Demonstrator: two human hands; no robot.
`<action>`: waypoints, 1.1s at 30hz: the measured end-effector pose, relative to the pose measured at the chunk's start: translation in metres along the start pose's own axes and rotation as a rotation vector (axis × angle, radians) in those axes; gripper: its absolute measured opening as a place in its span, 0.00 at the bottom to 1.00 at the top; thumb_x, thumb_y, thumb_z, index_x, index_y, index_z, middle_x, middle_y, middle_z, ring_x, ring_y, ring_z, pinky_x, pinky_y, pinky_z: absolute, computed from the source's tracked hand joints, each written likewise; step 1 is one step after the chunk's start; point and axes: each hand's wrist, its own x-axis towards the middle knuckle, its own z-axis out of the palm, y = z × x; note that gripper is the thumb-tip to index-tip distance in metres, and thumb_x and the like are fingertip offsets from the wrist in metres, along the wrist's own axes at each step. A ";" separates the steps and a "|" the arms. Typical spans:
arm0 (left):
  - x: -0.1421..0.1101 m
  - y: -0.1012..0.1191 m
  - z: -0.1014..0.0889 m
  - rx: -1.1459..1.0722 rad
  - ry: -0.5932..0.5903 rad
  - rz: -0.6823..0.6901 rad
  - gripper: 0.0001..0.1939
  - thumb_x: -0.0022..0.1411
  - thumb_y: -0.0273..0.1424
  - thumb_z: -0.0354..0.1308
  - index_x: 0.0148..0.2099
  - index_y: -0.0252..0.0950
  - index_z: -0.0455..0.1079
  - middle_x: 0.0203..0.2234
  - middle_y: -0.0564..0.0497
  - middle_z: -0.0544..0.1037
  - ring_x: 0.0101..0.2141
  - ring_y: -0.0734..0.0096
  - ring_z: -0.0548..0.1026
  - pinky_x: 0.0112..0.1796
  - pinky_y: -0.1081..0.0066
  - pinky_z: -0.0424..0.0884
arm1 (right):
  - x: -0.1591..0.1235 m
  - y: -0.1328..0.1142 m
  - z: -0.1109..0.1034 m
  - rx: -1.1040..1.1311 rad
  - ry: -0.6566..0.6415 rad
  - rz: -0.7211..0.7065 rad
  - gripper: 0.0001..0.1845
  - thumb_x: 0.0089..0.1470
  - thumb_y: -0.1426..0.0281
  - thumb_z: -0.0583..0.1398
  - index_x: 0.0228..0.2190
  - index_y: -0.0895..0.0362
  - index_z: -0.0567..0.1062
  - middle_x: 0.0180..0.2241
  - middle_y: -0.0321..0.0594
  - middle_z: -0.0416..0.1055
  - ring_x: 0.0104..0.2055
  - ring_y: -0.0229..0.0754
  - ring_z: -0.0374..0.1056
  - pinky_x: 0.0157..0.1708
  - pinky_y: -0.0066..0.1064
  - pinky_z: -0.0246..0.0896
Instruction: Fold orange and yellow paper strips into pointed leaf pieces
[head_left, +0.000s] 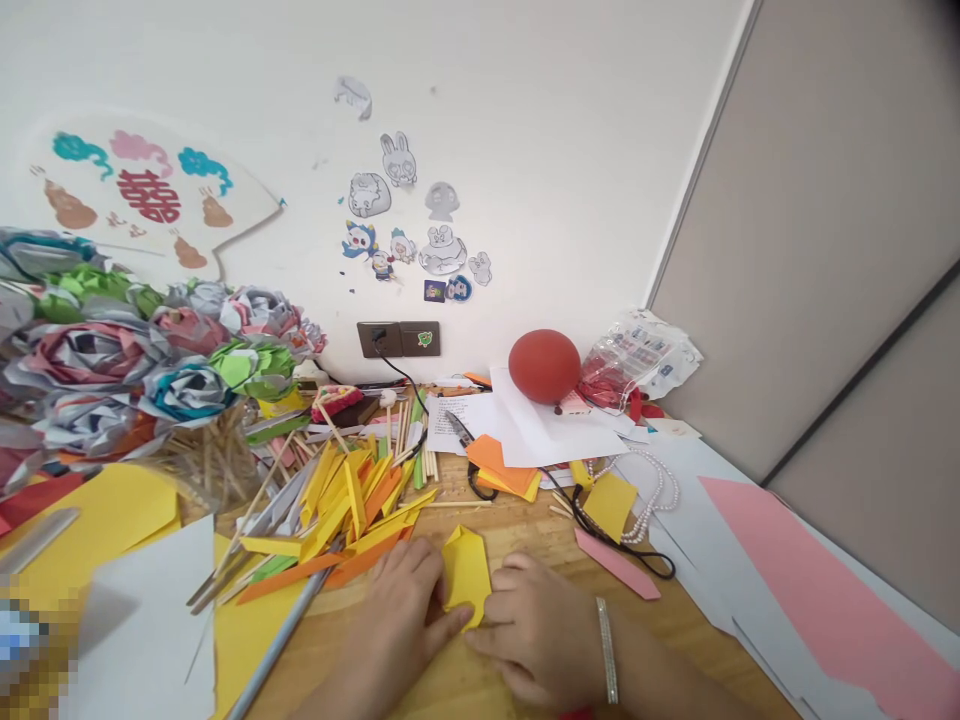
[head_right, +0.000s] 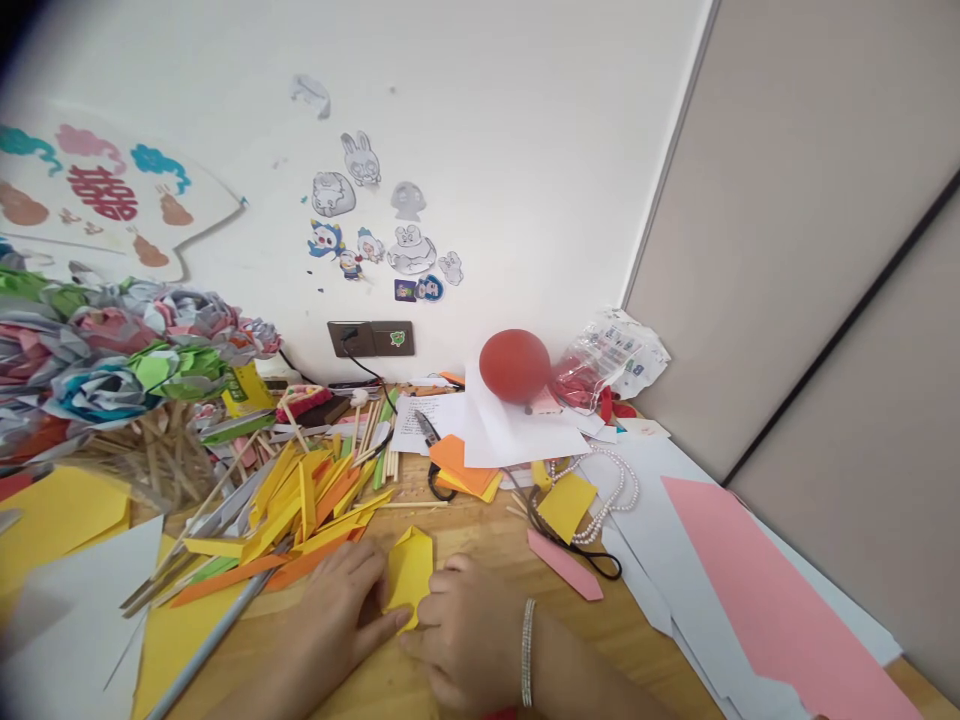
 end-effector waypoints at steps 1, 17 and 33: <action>-0.001 -0.001 0.000 0.031 0.017 -0.023 0.11 0.52 0.36 0.60 0.26 0.38 0.62 0.27 0.53 0.68 0.31 0.64 0.68 0.33 0.65 0.63 | 0.000 0.000 0.002 0.004 -0.018 -0.003 0.13 0.46 0.72 0.56 0.37 0.55 0.73 0.25 0.36 0.67 0.29 0.41 0.56 0.33 0.35 0.49; -0.001 -0.060 0.007 0.074 0.105 0.389 0.20 0.65 0.26 0.45 0.58 0.44 0.60 0.56 0.51 0.67 0.53 0.69 0.68 0.50 0.66 0.67 | -0.009 0.025 -0.005 0.050 0.079 0.127 0.06 0.52 0.73 0.58 0.26 0.55 0.74 0.30 0.36 0.67 0.33 0.39 0.59 0.35 0.32 0.53; 0.001 -0.040 -0.010 0.067 0.083 0.406 0.12 0.61 0.22 0.44 0.40 0.40 0.66 0.45 0.49 0.75 0.45 0.68 0.73 0.44 0.70 0.71 | -0.008 0.039 0.005 -0.024 0.034 0.208 0.12 0.52 0.60 0.61 0.29 0.57 0.69 0.34 0.38 0.69 0.37 0.41 0.60 0.37 0.33 0.56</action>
